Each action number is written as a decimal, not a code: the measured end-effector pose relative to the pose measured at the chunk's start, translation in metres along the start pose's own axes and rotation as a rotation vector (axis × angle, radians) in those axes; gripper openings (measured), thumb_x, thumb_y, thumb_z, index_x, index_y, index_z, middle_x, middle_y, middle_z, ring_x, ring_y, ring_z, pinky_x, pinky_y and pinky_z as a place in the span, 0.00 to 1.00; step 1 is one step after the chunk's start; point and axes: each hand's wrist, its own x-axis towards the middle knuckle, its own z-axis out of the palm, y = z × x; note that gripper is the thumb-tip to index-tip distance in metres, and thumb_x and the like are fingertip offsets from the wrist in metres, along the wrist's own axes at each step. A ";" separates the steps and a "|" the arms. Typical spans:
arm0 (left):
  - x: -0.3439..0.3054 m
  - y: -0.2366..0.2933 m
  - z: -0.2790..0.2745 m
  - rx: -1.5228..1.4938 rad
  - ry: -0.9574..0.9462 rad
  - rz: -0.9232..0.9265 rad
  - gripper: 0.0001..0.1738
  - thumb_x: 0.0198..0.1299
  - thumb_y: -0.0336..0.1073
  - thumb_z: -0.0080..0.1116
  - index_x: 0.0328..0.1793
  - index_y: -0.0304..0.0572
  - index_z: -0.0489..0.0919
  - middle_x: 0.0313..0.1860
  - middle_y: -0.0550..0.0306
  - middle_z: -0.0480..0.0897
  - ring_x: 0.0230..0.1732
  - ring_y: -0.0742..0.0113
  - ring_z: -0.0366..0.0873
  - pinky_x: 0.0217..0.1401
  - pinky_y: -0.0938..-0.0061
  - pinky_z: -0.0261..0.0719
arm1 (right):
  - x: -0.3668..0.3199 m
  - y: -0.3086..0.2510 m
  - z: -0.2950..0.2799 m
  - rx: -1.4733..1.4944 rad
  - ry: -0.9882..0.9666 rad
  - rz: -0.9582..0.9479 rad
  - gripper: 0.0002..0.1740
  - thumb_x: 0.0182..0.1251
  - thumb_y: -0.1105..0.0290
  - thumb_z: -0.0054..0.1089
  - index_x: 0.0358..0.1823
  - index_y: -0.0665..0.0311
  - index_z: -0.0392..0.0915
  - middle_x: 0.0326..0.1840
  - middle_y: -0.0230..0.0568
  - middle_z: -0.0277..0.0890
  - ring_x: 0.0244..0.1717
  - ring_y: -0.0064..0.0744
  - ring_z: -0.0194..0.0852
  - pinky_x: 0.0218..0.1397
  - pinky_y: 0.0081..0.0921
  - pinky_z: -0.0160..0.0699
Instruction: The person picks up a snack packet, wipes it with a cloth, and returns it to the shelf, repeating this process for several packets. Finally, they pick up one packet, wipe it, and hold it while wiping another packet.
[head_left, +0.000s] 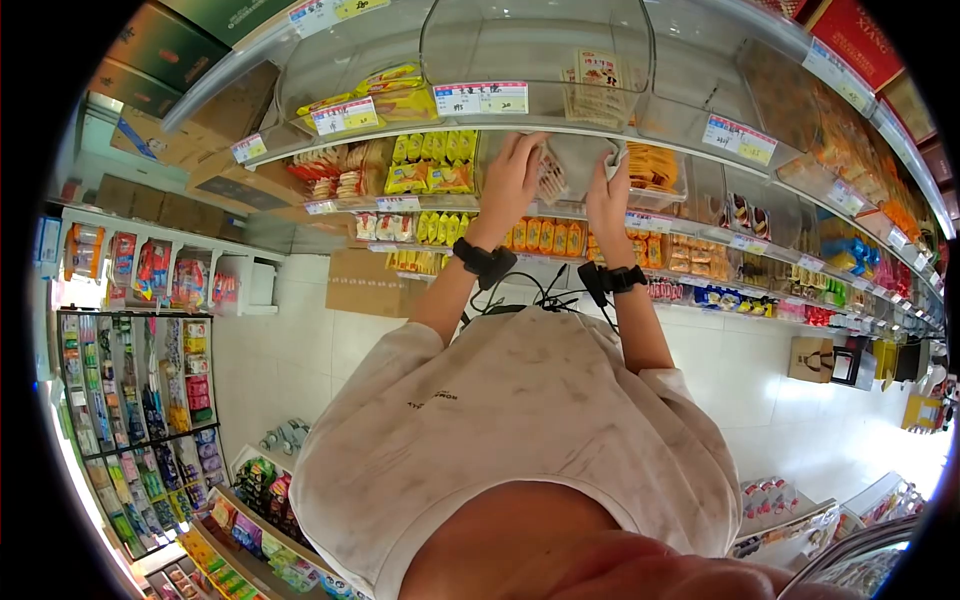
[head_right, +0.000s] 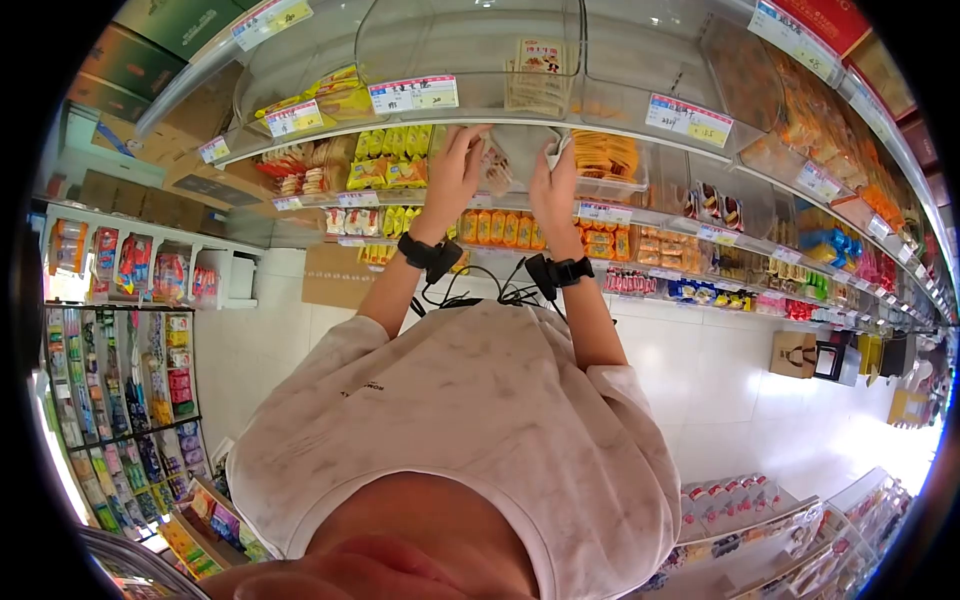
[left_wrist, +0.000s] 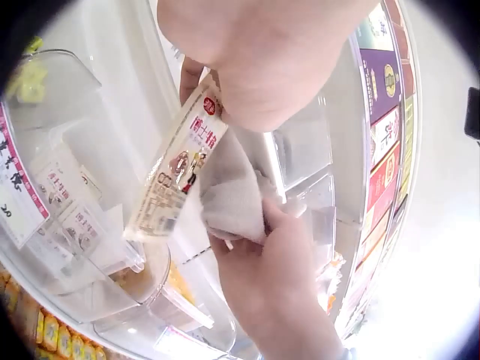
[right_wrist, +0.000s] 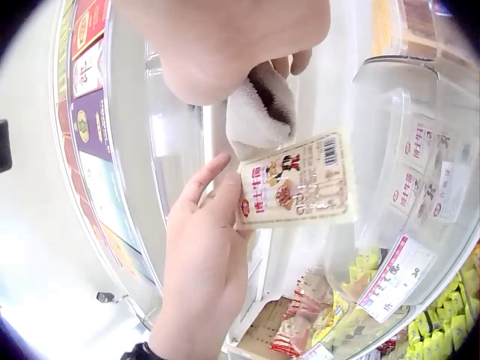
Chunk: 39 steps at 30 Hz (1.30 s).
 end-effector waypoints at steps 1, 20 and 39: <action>-0.004 0.002 -0.002 0.002 -0.006 -0.024 0.17 0.69 0.23 0.52 0.62 0.45 0.75 0.45 0.46 0.76 0.36 0.42 0.78 0.38 0.61 0.78 | -0.001 0.009 0.000 0.049 0.029 0.038 0.17 0.82 0.67 0.45 0.63 0.72 0.65 0.42 0.42 0.73 0.37 0.29 0.65 0.42 0.29 0.69; -0.062 -0.001 -0.068 -0.505 0.291 -0.515 0.20 0.67 0.30 0.63 0.64 0.38 0.75 0.48 0.57 0.80 0.43 0.73 0.80 0.43 0.78 0.79 | -0.074 -0.043 0.070 0.126 -0.580 0.274 0.24 0.76 0.62 0.59 0.65 0.70 0.72 0.52 0.36 0.80 0.49 0.22 0.73 0.55 0.24 0.73; -0.128 0.031 -0.103 -1.505 0.271 -0.863 0.38 0.76 0.61 0.43 0.80 0.43 0.60 0.68 0.58 0.73 0.67 0.68 0.72 0.68 0.68 0.72 | -0.170 -0.073 0.122 -0.407 -0.406 -0.460 0.25 0.78 0.68 0.46 0.72 0.71 0.66 0.79 0.57 0.58 0.83 0.51 0.47 0.80 0.41 0.51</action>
